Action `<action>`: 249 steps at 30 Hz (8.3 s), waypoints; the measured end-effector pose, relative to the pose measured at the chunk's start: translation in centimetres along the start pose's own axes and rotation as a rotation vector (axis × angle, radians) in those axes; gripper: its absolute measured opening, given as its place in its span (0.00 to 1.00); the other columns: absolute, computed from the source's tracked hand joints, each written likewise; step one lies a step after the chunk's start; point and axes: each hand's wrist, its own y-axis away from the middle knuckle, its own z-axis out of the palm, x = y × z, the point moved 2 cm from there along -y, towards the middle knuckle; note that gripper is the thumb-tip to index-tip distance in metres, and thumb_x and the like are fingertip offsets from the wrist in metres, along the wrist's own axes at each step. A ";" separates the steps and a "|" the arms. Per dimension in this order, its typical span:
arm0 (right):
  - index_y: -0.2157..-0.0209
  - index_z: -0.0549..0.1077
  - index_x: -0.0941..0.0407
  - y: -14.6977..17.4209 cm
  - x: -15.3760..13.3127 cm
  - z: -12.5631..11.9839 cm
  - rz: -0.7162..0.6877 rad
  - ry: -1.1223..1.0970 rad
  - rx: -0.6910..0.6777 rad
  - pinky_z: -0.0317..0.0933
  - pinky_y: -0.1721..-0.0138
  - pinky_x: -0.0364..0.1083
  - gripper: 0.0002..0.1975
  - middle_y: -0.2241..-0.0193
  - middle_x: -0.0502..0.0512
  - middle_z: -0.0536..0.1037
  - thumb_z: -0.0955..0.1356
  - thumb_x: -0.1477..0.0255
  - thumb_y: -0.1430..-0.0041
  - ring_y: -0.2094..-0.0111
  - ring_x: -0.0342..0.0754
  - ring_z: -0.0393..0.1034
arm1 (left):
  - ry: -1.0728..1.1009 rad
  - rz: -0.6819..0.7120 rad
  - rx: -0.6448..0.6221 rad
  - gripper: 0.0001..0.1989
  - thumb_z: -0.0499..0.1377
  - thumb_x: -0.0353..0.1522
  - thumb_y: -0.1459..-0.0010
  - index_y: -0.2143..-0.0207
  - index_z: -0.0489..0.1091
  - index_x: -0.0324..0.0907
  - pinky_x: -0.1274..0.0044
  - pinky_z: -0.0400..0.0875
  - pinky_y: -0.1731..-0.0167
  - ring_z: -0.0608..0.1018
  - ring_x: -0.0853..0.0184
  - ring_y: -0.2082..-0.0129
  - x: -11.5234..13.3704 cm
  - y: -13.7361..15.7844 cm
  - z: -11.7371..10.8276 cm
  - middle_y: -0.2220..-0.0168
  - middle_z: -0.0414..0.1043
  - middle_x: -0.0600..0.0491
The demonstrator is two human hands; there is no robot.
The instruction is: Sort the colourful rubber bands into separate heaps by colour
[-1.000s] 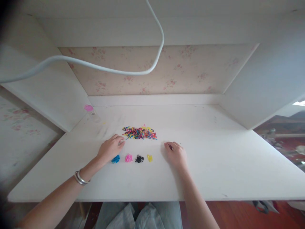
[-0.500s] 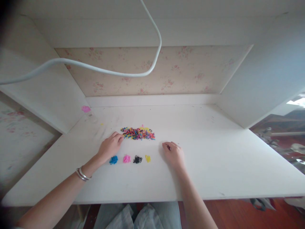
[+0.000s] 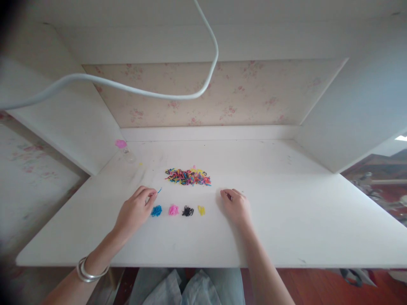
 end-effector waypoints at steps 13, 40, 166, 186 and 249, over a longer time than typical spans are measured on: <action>0.66 0.78 0.51 0.2 0.1 0.1 0.001 -0.007 -0.008 0.59 0.64 0.44 0.19 0.65 0.51 0.78 0.60 0.58 0.41 0.67 0.46 0.70 | -0.126 -0.060 0.020 0.13 0.48 0.39 0.37 0.61 0.70 0.47 0.81 0.64 0.75 0.77 0.73 0.69 -0.5 5.8 1.7 0.57 0.73 0.54; 0.59 0.77 0.47 -1.5 -5.4 2.2 -0.061 0.276 -0.111 0.50 0.72 0.42 0.15 0.64 0.51 0.74 0.59 0.65 0.37 0.67 0.44 0.68 | 0.176 -0.013 0.232 0.09 0.51 0.35 0.38 0.62 0.69 0.43 0.82 0.68 0.68 0.76 0.72 0.67 -3.1 8.3 2.6 0.65 0.75 0.53; 0.70 0.78 0.51 5.5 -4.5 1.3 -0.101 -0.112 -0.069 0.54 0.69 0.40 0.19 0.73 0.50 0.74 0.59 0.62 0.35 0.72 0.42 0.68 | -0.156 0.089 -0.230 0.18 0.46 0.41 0.38 0.57 0.70 0.42 0.73 0.69 0.61 0.76 0.63 0.61 7.2 -6.2 6.4 0.55 0.69 0.46; 0.70 0.78 0.51 5.7 -4.5 1.2 -0.083 -0.112 -0.075 0.53 0.70 0.40 0.18 0.73 0.49 0.74 0.60 0.62 0.36 0.73 0.42 0.67 | -0.096 0.028 -0.169 0.19 0.42 0.40 0.36 0.62 0.70 0.45 0.73 0.69 0.61 0.76 0.65 0.60 4.4 -6.4 4.2 0.56 0.72 0.51; 0.69 0.79 0.51 5.8 -4.5 1.3 -0.098 -0.086 -0.075 0.54 0.71 0.41 0.19 0.74 0.51 0.75 0.59 0.61 0.36 0.73 0.42 0.68 | 0.277 0.013 -0.040 0.14 0.50 0.41 0.38 0.59 0.72 0.47 0.80 0.70 0.67 0.79 0.72 0.70 2.4 -1.2 1.9 0.61 0.78 0.57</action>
